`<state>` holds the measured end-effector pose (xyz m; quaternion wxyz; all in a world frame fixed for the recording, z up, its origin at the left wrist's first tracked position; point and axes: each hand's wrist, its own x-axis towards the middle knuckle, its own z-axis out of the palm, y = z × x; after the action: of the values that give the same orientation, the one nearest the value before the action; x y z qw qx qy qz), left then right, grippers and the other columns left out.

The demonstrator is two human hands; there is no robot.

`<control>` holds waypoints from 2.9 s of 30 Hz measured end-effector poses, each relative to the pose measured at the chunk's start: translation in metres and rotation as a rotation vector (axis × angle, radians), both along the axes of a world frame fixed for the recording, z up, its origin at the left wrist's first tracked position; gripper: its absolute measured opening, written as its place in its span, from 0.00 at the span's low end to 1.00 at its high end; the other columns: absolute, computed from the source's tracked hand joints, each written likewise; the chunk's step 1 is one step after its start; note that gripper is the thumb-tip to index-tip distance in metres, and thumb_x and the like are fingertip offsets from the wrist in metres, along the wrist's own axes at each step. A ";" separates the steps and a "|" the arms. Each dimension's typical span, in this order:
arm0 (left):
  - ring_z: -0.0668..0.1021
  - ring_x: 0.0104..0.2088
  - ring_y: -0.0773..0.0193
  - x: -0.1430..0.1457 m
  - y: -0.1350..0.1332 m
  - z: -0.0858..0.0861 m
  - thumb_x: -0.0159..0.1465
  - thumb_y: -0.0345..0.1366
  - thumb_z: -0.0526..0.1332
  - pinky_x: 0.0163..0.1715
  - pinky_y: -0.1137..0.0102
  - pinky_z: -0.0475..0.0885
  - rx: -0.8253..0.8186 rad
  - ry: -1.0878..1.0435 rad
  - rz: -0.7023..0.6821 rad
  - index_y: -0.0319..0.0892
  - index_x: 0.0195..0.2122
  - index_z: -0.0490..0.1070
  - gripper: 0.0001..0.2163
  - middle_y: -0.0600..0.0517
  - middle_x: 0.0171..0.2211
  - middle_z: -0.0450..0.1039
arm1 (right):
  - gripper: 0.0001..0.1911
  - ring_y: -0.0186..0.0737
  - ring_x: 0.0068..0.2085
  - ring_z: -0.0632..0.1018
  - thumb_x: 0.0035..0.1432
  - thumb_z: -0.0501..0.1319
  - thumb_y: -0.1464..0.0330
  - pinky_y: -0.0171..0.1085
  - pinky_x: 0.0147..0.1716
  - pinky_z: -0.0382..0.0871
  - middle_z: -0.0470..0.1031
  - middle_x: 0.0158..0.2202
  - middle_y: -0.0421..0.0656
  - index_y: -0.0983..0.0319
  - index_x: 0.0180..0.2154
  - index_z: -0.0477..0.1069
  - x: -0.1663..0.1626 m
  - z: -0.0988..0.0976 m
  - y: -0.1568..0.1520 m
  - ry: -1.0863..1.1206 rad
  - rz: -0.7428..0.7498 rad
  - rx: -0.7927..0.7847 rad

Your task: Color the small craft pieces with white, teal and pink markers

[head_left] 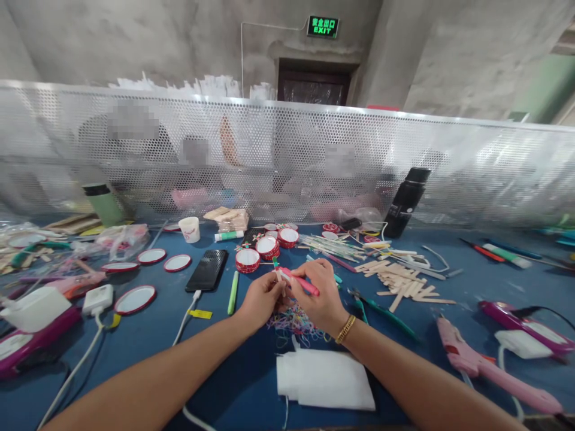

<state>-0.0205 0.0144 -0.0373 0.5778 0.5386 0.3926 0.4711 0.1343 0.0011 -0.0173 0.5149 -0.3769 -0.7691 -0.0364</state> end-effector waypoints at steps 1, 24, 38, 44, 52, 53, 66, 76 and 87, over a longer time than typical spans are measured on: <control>0.75 0.21 0.67 0.000 -0.001 0.001 0.53 0.51 0.69 0.20 0.75 0.68 -0.006 0.000 0.003 0.41 0.29 0.68 0.19 0.56 0.22 0.71 | 0.04 0.39 0.33 0.73 0.61 0.58 0.70 0.46 0.46 0.58 0.74 0.29 0.39 0.59 0.32 0.68 0.000 0.000 0.000 0.006 -0.007 0.004; 0.76 0.20 0.66 0.001 -0.001 0.006 0.53 0.50 0.69 0.19 0.75 0.67 0.003 0.010 0.004 0.41 0.28 0.68 0.17 0.56 0.21 0.71 | 0.05 0.39 0.32 0.73 0.61 0.58 0.70 0.45 0.45 0.59 0.74 0.29 0.39 0.59 0.31 0.68 -0.001 0.001 -0.001 0.005 -0.016 0.020; 0.76 0.21 0.67 0.000 -0.001 0.008 0.54 0.50 0.67 0.19 0.76 0.66 0.015 0.033 -0.001 0.41 0.27 0.67 0.17 0.57 0.20 0.70 | 0.05 0.38 0.32 0.73 0.61 0.58 0.69 0.45 0.45 0.59 0.73 0.28 0.38 0.59 0.31 0.68 0.000 0.000 -0.001 0.036 -0.013 0.016; 0.76 0.21 0.66 0.000 -0.003 0.008 0.54 0.50 0.67 0.18 0.76 0.65 0.013 0.046 -0.002 0.41 0.27 0.67 0.17 0.57 0.20 0.69 | 0.04 0.38 0.32 0.73 0.60 0.58 0.70 0.45 0.45 0.59 0.74 0.29 0.39 0.59 0.32 0.68 -0.002 0.002 -0.003 0.020 0.012 0.027; 0.75 0.21 0.66 0.002 -0.006 0.011 0.54 0.50 0.67 0.19 0.75 0.67 0.021 0.065 0.012 0.41 0.28 0.68 0.17 0.56 0.21 0.70 | 0.04 0.38 0.33 0.73 0.60 0.57 0.70 0.45 0.45 0.59 0.74 0.29 0.39 0.58 0.32 0.67 -0.002 0.004 -0.005 0.015 0.023 0.027; 0.75 0.21 0.66 0.002 -0.006 0.011 0.54 0.50 0.67 0.19 0.75 0.67 0.026 0.066 0.010 0.40 0.28 0.68 0.17 0.56 0.21 0.70 | 0.04 0.38 0.33 0.73 0.60 0.57 0.70 0.45 0.45 0.59 0.74 0.29 0.39 0.58 0.32 0.67 -0.003 0.004 -0.005 0.016 0.024 0.029; 0.76 0.21 0.66 0.001 -0.006 0.013 0.54 0.48 0.68 0.18 0.75 0.66 0.012 0.034 0.010 0.41 0.28 0.68 0.16 0.56 0.22 0.72 | 0.05 0.38 0.32 0.72 0.61 0.57 0.69 0.45 0.45 0.59 0.74 0.28 0.39 0.59 0.31 0.68 0.000 0.002 -0.003 0.042 -0.041 0.025; 0.76 0.21 0.66 0.001 -0.006 0.014 0.55 0.49 0.67 0.18 0.75 0.65 0.043 0.064 0.005 0.41 0.26 0.67 0.16 0.56 0.20 0.69 | 0.03 0.39 0.33 0.74 0.60 0.58 0.70 0.45 0.45 0.60 0.74 0.29 0.39 0.58 0.32 0.68 -0.002 0.003 -0.005 0.023 0.016 0.030; 0.75 0.21 0.66 0.000 -0.004 0.014 0.55 0.48 0.67 0.18 0.75 0.65 0.044 0.061 0.007 0.41 0.26 0.67 0.15 0.56 0.20 0.70 | 0.04 0.39 0.32 0.73 0.60 0.57 0.70 0.45 0.44 0.60 0.74 0.29 0.39 0.58 0.31 0.67 -0.002 0.003 -0.006 0.021 0.017 0.047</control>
<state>-0.0203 0.0103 -0.0235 0.5519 0.5638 0.4015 0.4652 0.1327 -0.0044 -0.0145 0.5320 -0.3585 -0.7657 -0.0464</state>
